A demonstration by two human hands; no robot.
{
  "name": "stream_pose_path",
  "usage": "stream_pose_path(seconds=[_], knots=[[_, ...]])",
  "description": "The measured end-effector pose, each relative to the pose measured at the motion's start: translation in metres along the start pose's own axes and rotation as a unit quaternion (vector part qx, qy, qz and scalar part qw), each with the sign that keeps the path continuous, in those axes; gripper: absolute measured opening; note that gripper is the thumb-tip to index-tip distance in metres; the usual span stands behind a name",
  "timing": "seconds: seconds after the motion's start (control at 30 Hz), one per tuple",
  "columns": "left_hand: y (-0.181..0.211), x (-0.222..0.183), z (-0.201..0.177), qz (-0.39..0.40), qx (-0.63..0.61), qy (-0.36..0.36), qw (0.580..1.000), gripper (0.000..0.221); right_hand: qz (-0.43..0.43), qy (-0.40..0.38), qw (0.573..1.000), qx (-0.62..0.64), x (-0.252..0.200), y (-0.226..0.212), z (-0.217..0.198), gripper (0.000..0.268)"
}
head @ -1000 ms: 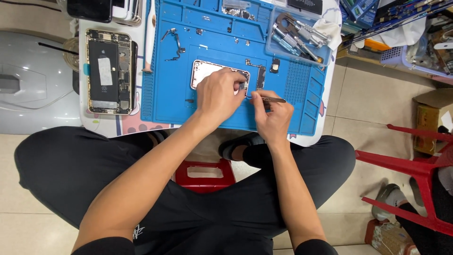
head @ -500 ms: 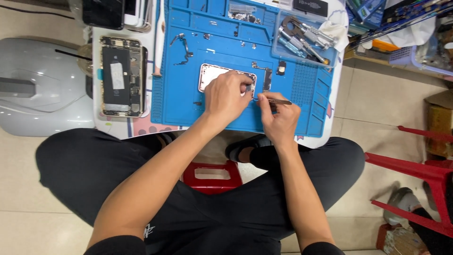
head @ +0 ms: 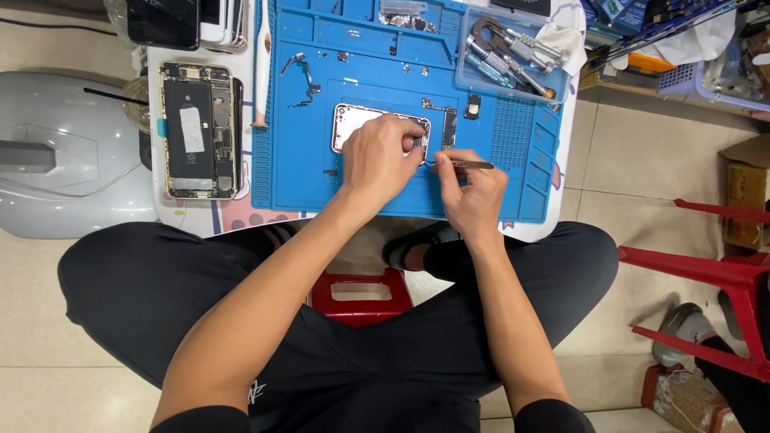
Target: The person disassembles a smartphone on a blue work mat, using a screwdriver to remove screws and tweezers to handle small components. They carefully detach parts from the phone's frame and place them on the mat.
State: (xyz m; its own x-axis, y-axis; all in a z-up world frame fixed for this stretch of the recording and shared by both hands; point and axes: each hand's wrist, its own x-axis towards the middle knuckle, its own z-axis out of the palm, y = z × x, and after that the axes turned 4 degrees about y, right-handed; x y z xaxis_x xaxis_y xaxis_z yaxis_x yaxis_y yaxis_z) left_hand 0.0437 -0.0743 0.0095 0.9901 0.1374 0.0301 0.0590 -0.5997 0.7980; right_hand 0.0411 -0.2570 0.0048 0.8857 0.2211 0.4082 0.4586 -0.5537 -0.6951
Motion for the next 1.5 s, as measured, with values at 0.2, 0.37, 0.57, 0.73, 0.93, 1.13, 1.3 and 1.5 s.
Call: stream_pose_path(seconds=[0.2, 0.37, 0.57, 0.73, 0.93, 1.13, 1.3, 1.5], knots=[[-0.007, 0.001, 0.005, 0.013, -0.006, 0.008, 1.000, 0.021, 0.005, -0.001, 1.000, 0.009, 0.000, -0.004, 0.000, 0.013], [-0.013, 0.002, 0.011, 0.026, -0.013, 0.008, 1.000, 0.022, 0.001, -0.003, 1.000, 0.001, 0.000, -0.003, -0.001, 0.014], [-0.015, 0.004, -0.004, 0.051, -0.087, -0.026, 0.995, 0.027, 0.009, 0.005, 1.000, 0.023, -0.002, 0.001, -0.002, 0.014], [-0.005, -0.008, -0.014, 0.136, 0.035, -0.049, 0.989, 0.019, 0.004, -0.001, 1.000, 0.030, -0.001, 0.005, -0.001, 0.011], [-0.008, -0.018, -0.010, 0.196, 0.117, -0.027, 0.973, 0.012, 0.001, -0.007, 1.000, 0.028, -0.001, 0.006, 0.000, 0.011], [-0.011, -0.019, -0.007, 0.188, 0.100, -0.011, 0.977, 0.008, -0.020, -0.010, 1.000, 0.003, 0.000, 0.008, 0.002, 0.012], [-0.010, -0.020, -0.004, 0.185, 0.111, -0.009, 0.976, 0.008, -0.004, -0.007, 1.000, 0.009, -0.001, 0.008, 0.001, 0.012], [-0.005, -0.020, -0.008, 0.192, 0.118, -0.001, 0.974, 0.008, 0.000, -0.014, 1.000, 0.012, 0.001, 0.006, 0.000, 0.012]])
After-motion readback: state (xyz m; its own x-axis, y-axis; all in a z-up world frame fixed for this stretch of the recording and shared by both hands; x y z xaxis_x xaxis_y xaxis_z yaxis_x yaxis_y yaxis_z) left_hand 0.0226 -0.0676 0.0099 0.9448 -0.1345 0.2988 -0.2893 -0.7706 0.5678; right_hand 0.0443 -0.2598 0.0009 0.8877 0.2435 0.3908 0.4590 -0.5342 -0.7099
